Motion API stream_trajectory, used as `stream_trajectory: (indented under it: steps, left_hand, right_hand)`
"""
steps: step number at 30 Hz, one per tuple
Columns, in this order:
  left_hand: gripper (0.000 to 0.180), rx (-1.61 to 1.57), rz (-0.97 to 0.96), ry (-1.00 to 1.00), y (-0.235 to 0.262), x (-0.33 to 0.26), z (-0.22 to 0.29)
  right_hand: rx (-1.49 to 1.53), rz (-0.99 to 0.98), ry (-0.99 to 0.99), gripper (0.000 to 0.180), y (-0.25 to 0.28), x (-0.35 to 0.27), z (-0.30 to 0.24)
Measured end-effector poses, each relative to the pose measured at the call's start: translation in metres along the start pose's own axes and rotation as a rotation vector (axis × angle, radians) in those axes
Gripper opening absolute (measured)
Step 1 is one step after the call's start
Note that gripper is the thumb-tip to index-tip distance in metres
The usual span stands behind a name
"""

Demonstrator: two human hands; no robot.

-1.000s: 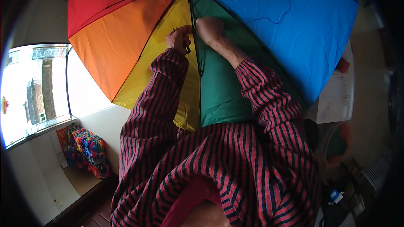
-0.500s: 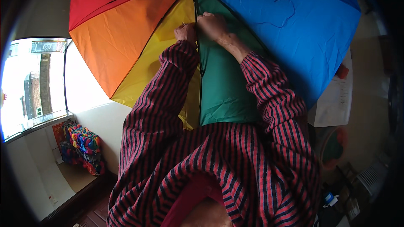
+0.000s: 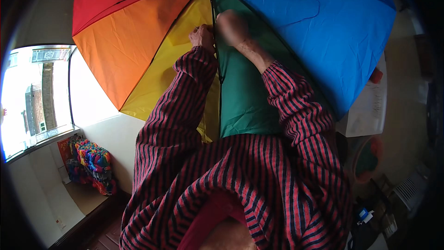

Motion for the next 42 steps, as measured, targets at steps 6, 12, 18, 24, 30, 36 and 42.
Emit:
stream_trajectory:
  steps: [6,12,18,24,30,36,42]
  left_hand:
    - [0.021,0.607,0.063,-0.382,0.018,0.042,-0.026]
    - [0.013,-0.128,0.128,-0.076,-0.022,-0.004,-0.007]
    - [0.014,0.515,-0.022,-0.292,0.006,0.032,-0.017]
    - [0.014,0.416,-0.096,-0.352,0.033,0.045,-0.022]
    - [0.011,0.086,-0.010,-0.042,-0.014,-0.017,0.013]
    - [0.009,0.016,-0.061,0.077,-0.006,-0.018,0.023]
    - [0.012,0.067,-0.086,-0.020,-0.003,-0.022,0.022]
  right_hand:
    - [0.036,0.010,0.033,0.004,-0.005,0.002,-0.006]
    - [0.010,-0.050,-0.047,0.013,0.006,-0.005,0.011]
    - [0.040,-0.048,-0.013,0.011,-0.003,0.002,-0.001]
    - [0.100,-0.039,-0.010,0.010,-0.008,0.006,-0.014]
    - [0.052,-0.015,-0.055,0.009,0.000,-0.002,0.005]
    - [0.106,0.031,-0.017,0.002,-0.001,0.000,0.005]
    - [0.016,0.032,0.026,0.007,0.016,0.007,0.008]
Point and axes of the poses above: each hand's wrist, its own x-axis towards the middle knuckle, its own y-axis out of the back of the hand, z = x × y, the point moved 2 cm from there along x, towards the middle knuckle
